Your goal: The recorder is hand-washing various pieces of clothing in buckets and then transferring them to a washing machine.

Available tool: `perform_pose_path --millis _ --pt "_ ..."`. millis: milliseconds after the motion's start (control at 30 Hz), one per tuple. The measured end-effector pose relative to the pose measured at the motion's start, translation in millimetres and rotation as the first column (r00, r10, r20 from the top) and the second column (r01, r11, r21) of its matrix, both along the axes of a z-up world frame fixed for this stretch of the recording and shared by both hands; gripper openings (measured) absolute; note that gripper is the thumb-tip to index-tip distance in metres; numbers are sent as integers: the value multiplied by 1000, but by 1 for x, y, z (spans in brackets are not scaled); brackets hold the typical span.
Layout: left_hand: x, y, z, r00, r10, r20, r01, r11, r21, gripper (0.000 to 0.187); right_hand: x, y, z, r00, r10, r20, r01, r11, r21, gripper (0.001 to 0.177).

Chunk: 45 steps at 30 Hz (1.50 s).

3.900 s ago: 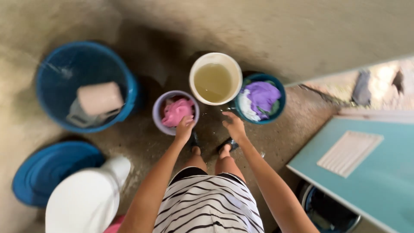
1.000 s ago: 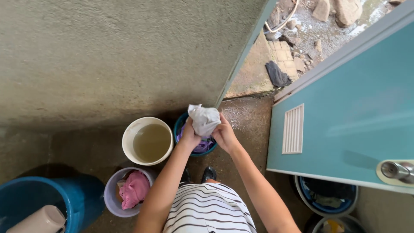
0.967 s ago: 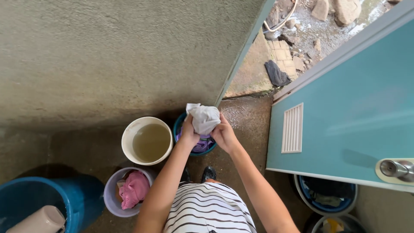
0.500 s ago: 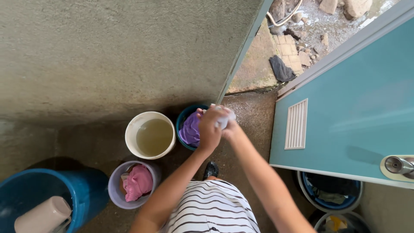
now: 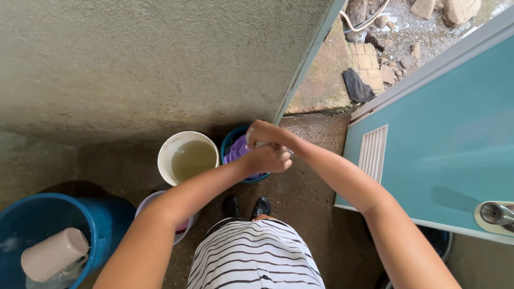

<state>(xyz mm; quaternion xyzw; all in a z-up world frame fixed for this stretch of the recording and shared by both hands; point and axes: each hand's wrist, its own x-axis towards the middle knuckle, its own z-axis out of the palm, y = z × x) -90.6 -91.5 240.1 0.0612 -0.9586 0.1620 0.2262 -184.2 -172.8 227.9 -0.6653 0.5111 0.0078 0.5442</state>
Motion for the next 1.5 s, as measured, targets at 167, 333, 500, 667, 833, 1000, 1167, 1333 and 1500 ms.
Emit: perform_pose_path --millis 167,333,500,667,833,1000,1167,1333,1500 --pt "-17 -20 -79 987 -4 159 -1 1000 27 11 10 6 -29 970 -84 -226 21 963 -267 24" --pt "-29 -32 -127 985 -76 158 -46 758 650 10 10 6 -58 951 -160 -266 29 900 -435 25" --pt "-37 -38 -133 983 -105 149 -35 694 719 11 5 6 -55 947 -255 -195 128 856 -501 28" --pt "-37 -35 -121 960 -83 268 -30 919 392 10 -8 -8 -73 950 -223 -216 116 900 -421 26" --pt "-7 -15 -31 925 -21 381 56 995 -81 7 -55 -25 -108 987 148 -67 -163 902 -399 24" --pt "34 7 8 990 118 -83 -91 958 272 20 -50 17 -5 768 -624 145 334 583 740 27" --pt "79 50 17 873 411 -262 -236 827 510 26 -3 48 22 629 -745 223 320 509 799 28" --pt "142 103 26 710 628 -320 -295 677 674 23 67 72 -21 659 -669 343 256 629 734 26" --pt "228 168 13 376 879 -294 -217 391 894 45 185 120 -16 664 -629 405 192 666 720 23"
